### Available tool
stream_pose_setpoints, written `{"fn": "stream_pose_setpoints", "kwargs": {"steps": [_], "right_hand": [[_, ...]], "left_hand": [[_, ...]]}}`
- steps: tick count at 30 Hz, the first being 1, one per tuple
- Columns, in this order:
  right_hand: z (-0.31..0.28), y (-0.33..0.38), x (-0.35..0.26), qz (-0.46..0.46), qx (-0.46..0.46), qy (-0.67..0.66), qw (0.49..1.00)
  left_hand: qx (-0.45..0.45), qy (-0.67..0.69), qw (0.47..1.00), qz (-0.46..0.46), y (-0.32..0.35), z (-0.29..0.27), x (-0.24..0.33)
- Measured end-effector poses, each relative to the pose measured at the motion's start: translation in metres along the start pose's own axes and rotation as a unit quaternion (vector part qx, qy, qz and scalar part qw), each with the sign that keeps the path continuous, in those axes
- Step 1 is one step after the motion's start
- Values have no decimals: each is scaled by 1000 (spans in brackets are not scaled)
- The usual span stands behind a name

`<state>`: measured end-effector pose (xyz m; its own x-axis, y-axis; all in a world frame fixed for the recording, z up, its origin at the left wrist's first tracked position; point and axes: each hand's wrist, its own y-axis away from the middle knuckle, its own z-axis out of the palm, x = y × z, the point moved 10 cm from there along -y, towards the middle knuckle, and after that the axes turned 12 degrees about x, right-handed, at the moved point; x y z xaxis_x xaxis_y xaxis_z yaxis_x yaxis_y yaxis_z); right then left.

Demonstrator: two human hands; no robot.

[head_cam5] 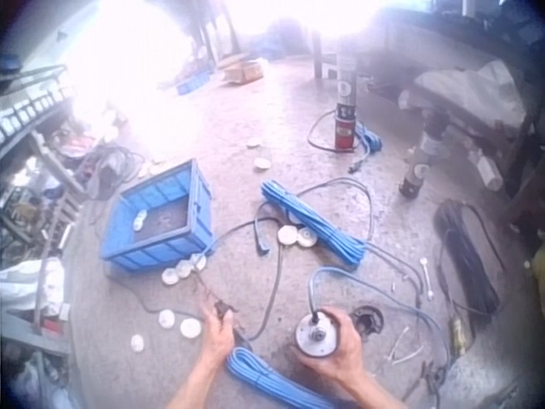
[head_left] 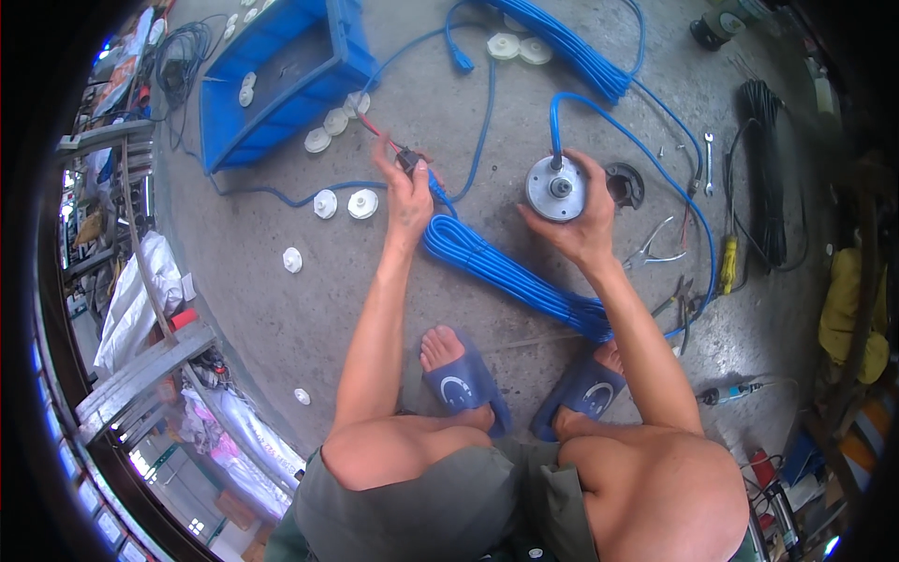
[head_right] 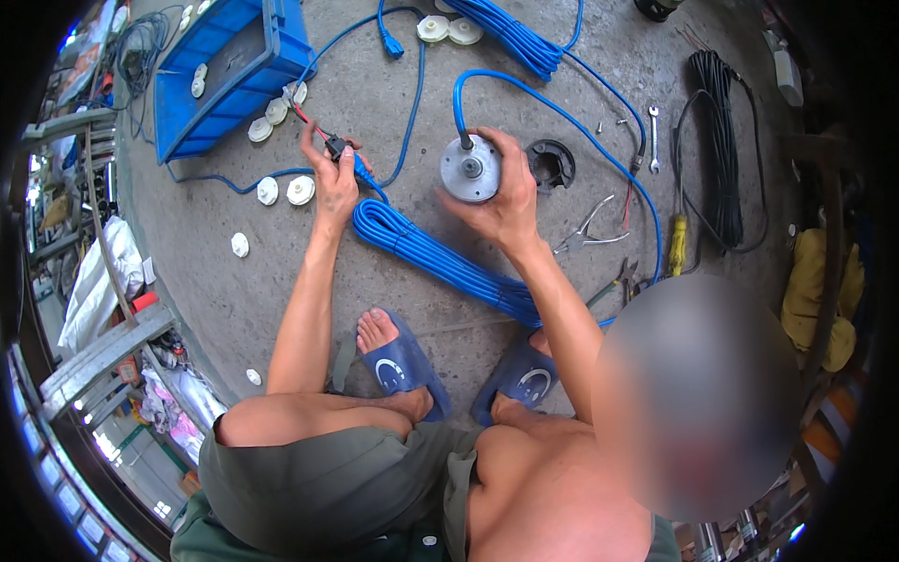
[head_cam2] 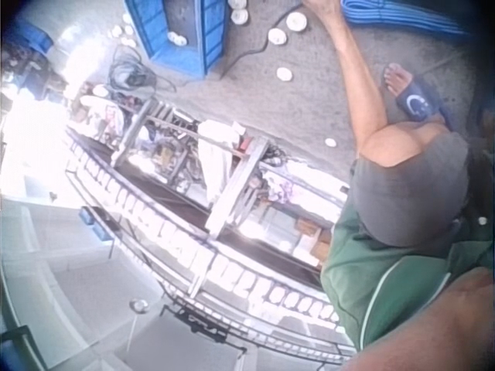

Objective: The person assembles components for a small red motor by inserting internal parts into a housing, placing a metal cap on top, and securing it using a yellow screwdriver.

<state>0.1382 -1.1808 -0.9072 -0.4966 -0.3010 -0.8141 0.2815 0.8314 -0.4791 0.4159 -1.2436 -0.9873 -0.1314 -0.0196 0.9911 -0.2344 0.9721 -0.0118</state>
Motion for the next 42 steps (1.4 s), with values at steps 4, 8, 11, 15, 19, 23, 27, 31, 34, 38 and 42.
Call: {"fn": "stream_pose_setpoints", "kwargs": {"steps": [4,8,11,15,19,23,27,31,34,38,42], "right_hand": [[4,-1,-4,2,1,-4,1000],[-1,1,1,3,5,-1,1000],[1,-1,-2,5,13,-3,1000],[2,-1,-2,5,19,-6,1000],[-1,0,1,1,16,-2,1000],[3,0,0,5,16,-8,1000],[3,1,2,6,14,-14,1000],[3,1,0,1,13,-10,1000],[2,0,0,8,14,-15,1000],[3,0,-1,9,15,-16,1000],[2,0,1,14,16,-15,1000]], "left_hand": [[-47,-129,987,87,2,1,0],[-21,30,999,-29,6,9,-11],[-44,60,997,-35,1,8,-10],[-48,117,988,-84,1,9,-12],[-33,165,982,-82,-1,16,-5],[-48,158,982,-93,-12,6,-10],[-124,152,975,-109,-16,4,-15],[-134,146,974,-112,-17,0,-21],[-138,132,975,-112,-20,3,-22],[-167,92,975,-110,-28,0,-25],[-155,90,976,-128,-18,7,-26]]}}
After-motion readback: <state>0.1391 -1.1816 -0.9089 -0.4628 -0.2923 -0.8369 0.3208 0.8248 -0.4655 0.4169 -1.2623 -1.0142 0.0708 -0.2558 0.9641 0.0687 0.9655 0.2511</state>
